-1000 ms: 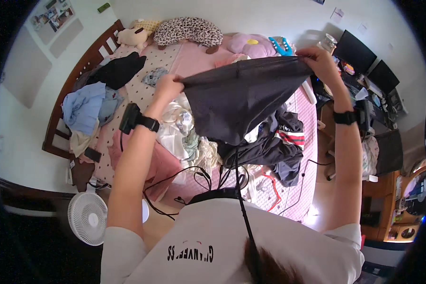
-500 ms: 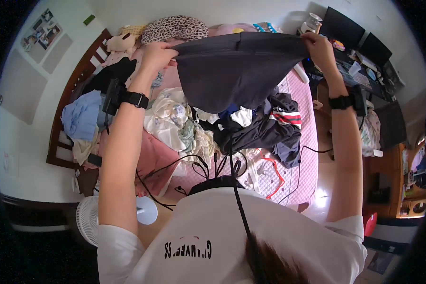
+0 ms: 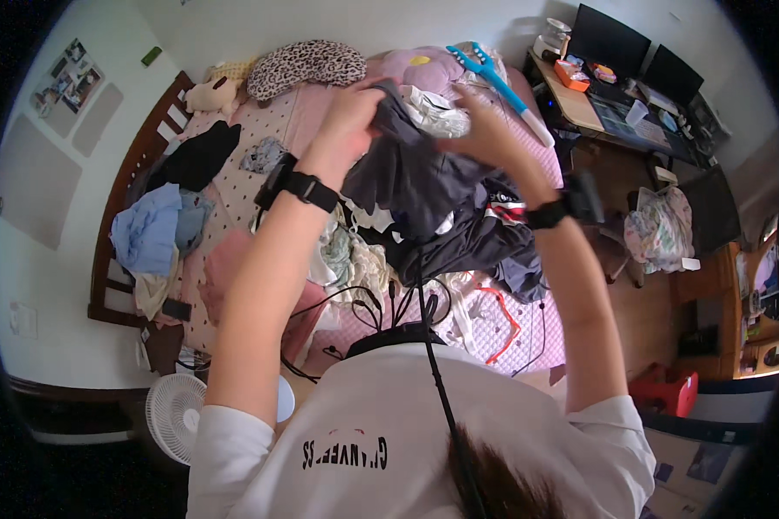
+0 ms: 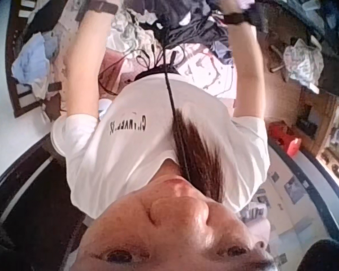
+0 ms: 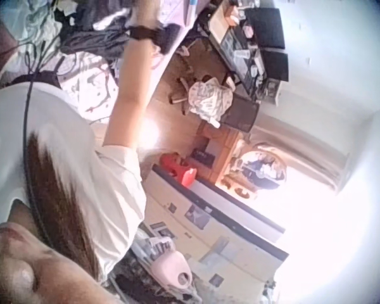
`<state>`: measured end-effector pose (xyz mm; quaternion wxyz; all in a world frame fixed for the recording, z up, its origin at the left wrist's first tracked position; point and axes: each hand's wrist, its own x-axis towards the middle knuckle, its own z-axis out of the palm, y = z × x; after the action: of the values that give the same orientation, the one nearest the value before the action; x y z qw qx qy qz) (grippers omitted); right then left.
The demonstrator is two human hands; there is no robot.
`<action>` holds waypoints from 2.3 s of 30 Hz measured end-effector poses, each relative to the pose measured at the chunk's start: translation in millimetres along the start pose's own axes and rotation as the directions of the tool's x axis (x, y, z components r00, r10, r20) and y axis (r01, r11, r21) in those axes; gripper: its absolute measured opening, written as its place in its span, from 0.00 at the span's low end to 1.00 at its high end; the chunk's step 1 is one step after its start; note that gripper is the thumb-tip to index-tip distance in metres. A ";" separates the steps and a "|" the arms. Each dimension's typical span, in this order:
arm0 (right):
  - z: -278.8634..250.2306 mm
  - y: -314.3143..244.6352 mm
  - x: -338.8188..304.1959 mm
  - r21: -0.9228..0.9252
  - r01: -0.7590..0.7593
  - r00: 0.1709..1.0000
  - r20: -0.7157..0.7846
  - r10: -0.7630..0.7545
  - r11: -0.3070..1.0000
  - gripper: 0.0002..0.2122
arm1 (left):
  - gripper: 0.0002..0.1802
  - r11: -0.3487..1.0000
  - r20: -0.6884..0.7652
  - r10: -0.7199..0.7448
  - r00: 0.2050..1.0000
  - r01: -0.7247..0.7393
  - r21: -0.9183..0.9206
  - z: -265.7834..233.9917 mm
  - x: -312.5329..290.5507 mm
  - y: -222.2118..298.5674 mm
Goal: Sorting through and folding a pile of clothes on a bed.
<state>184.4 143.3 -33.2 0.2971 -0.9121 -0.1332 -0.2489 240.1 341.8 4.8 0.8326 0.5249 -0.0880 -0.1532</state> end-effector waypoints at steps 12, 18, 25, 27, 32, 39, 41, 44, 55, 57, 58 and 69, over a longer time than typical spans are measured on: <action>-31.0 39.9 20.5 -0.147 -0.134 0.990 -0.070 0.125 0.980 0.17 | 0.13 -0.366 0.128 0.315 0.940 -0.005 0.931 -101.5 -15.7 48.1; -74.1 105.4 54.2 -0.585 0.029 0.997 0.070 0.014 0.811 0.14 | 0.18 0.052 -0.194 0.272 0.943 0.187 0.981 -140.0 0.6 83.1; -100.5 75.5 55.8 -0.234 -0.392 0.920 -0.112 0.376 0.890 0.15 | 0.19 0.300 -0.141 0.348 0.927 0.032 0.953 -103.2 15.5 90.5; -95.8 77.8 44.9 -0.281 -0.282 0.959 -0.117 0.259 0.917 0.15 | 0.17 0.328 -0.143 0.360 0.922 0.019 0.945 -107.0 20.2 72.9; -42.8 103.3 -45.8 -0.126 -0.314 0.950 -0.046 0.310 0.941 0.17 | 0.12 0.315 0.157 0.185 0.970 -0.210 0.926 -101.1 -10.2 -38.4; 65.9 153.9 -283.5 -0.034 -0.639 0.769 -0.054 0.637 0.769 0.15 | 0.12 0.452 0.259 -0.542 0.799 0.018 0.892 -130.0 -86.4 -168.2; 82.2 144.7 -325.1 -0.023 -0.775 0.631 0.016 0.776 0.631 0.14 | 0.14 0.482 0.224 -0.602 0.766 0.125 0.867 -163.7 -100.0 -181.3; 103.6 164.4 -409.9 -0.147 -0.856 0.498 0.022 0.867 0.495 0.13 | 0.16 0.481 -0.009 -0.661 0.750 0.433 0.763 -192.7 -116.1 -179.7; 108.6 158.8 -436.7 -0.326 -0.874 0.266 0.300 0.916 0.360 0.18 | 0.14 0.619 -0.349 -0.562 0.750 0.661 0.424 -238.6 -174.3 -164.3; 121.2 175.0 -427.0 -0.276 -0.811 0.452 0.263 0.852 0.516 0.17 | 0.14 0.630 -0.369 -0.522 0.770 0.639 0.442 -227.6 -180.2 -154.7; 130.5 180.0 -412.3 -0.239 -0.851 0.411 0.249 0.877 0.467 0.16 | 0.14 0.638 -0.390 -0.505 0.770 0.638 0.432 -224.4 -182.1 -148.0; 251.7 155.7 -160.7 0.028 -0.596 0.762 0.337 0.554 0.803 0.24 | 0.16 0.693 -0.541 -0.436 0.719 0.652 0.309 -281.2 -202.4 -145.8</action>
<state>204.6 158.5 -369.0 0.3945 -0.9142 0.0917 0.0110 113.0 591.7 -245.7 0.5870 0.7351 0.2252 -0.2536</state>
